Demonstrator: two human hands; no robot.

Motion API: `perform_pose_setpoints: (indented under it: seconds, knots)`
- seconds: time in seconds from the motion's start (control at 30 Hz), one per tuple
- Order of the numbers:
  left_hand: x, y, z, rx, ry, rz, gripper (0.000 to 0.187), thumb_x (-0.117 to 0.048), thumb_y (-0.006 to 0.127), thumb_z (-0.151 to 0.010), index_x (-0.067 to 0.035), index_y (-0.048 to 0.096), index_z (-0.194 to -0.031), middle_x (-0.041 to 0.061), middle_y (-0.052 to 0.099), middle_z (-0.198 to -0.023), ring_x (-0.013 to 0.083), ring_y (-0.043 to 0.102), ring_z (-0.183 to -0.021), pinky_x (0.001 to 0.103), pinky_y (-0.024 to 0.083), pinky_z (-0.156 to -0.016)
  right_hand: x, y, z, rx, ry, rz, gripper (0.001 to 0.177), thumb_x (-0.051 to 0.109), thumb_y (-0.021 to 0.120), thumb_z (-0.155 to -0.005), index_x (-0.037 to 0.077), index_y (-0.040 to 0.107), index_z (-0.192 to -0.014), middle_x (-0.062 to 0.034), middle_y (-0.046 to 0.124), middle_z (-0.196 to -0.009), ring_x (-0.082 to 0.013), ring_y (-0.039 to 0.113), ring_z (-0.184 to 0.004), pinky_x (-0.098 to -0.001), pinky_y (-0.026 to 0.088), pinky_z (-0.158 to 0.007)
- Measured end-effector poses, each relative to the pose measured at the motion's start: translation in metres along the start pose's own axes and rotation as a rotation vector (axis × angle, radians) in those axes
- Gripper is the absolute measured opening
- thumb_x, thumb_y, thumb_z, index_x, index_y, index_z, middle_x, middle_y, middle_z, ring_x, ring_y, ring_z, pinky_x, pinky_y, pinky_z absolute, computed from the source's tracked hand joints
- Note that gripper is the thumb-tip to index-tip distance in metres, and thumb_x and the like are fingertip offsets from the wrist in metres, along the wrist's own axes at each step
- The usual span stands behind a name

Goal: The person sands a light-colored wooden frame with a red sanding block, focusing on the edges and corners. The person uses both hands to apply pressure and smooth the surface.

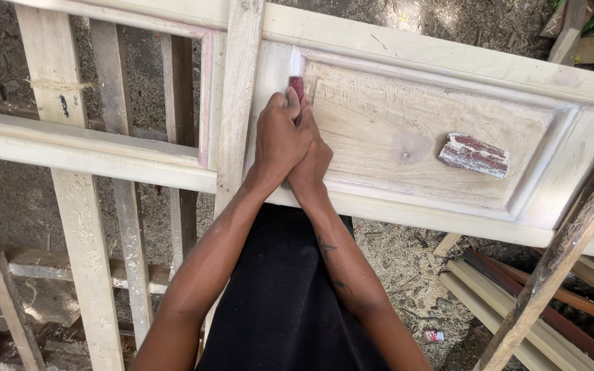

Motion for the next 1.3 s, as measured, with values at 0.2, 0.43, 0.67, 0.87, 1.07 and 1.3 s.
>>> perform_pose_setpoints:
  seconds: [0.2,0.43,0.67,0.87,1.07,1.3]
  knots:
    - [-0.008,-0.004,-0.033,-0.093,0.057,0.026,0.029,-0.014,0.075,-0.089,0.008,0.065,-0.073,0.018,0.058,-0.078,0.0281,0.064,-0.066,0.041,0.051,-0.061,0.005,0.003,-0.033,-0.037,0.009,-0.075,0.063,0.019,0.065,-0.099,-0.003,0.041,-0.153,-0.0193,0.061,-0.144,-0.032,0.068,-0.125,-0.0374,0.056,-0.098]
    - [0.0,0.0,-0.003,0.023,-0.149,0.052,0.028,-0.015,0.074,-0.088,0.009,0.064,-0.078,0.02,0.06,-0.073,0.0298,0.068,-0.066,0.042,0.052,-0.059,-0.001,-0.002,-0.003,-0.018,0.016,0.014,0.052,0.016,0.06,-0.107,0.0,0.048,-0.155,-0.0217,0.061,-0.148,-0.0331,0.067,-0.127,-0.0378,0.057,-0.1]
    - [-0.004,0.001,-0.012,-0.091,0.026,0.016,0.036,-0.019,0.075,-0.091,0.011,0.065,-0.073,0.017,0.057,-0.078,0.0264,0.064,-0.065,0.042,0.052,-0.061,-0.016,0.006,-0.019,0.057,0.107,0.023,0.046,0.021,0.069,-0.097,-0.003,0.059,-0.135,-0.0223,0.074,-0.119,-0.0332,0.075,-0.107,-0.0392,0.059,-0.09]
    - [0.008,-0.007,0.015,0.089,-0.372,0.095,0.042,-0.033,0.07,-0.095,0.008,0.075,-0.095,0.012,0.055,-0.077,0.024,0.064,-0.066,0.041,0.053,-0.06,-0.004,0.002,-0.003,0.102,0.055,0.043,0.046,0.017,0.07,-0.091,-0.005,0.06,-0.129,-0.0198,0.074,-0.102,-0.0295,0.076,-0.084,-0.0384,0.058,-0.069]
    - [-0.002,-0.02,0.023,-0.125,-0.029,0.1,0.038,-0.023,0.062,-0.098,0.003,0.071,-0.124,0.016,0.058,-0.095,0.0258,0.065,-0.078,0.038,0.054,-0.07,0.001,-0.009,-0.002,0.124,0.093,0.054,0.046,0.018,0.066,-0.1,0.003,0.058,-0.142,-0.0168,0.077,-0.104,-0.0256,0.075,-0.092,-0.0375,0.058,-0.078]
    - [0.03,-0.014,0.075,0.046,-0.394,0.215,0.038,-0.036,0.064,-0.098,0.0,0.075,-0.107,0.012,0.077,-0.081,0.0198,0.074,-0.071,0.033,0.058,-0.066,-0.013,-0.012,0.027,0.157,0.36,-0.331,0.047,0.018,0.053,-0.107,0.009,0.049,-0.153,-0.016,0.08,-0.103,-0.0123,0.07,-0.086,-0.0264,0.056,-0.079]
Point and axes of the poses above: each hand's wrist, its own z-axis away from the middle knuckle, its own y-axis out of the palm, x = y × z, the point moved 5 cm from there along -z, towards the middle knuckle
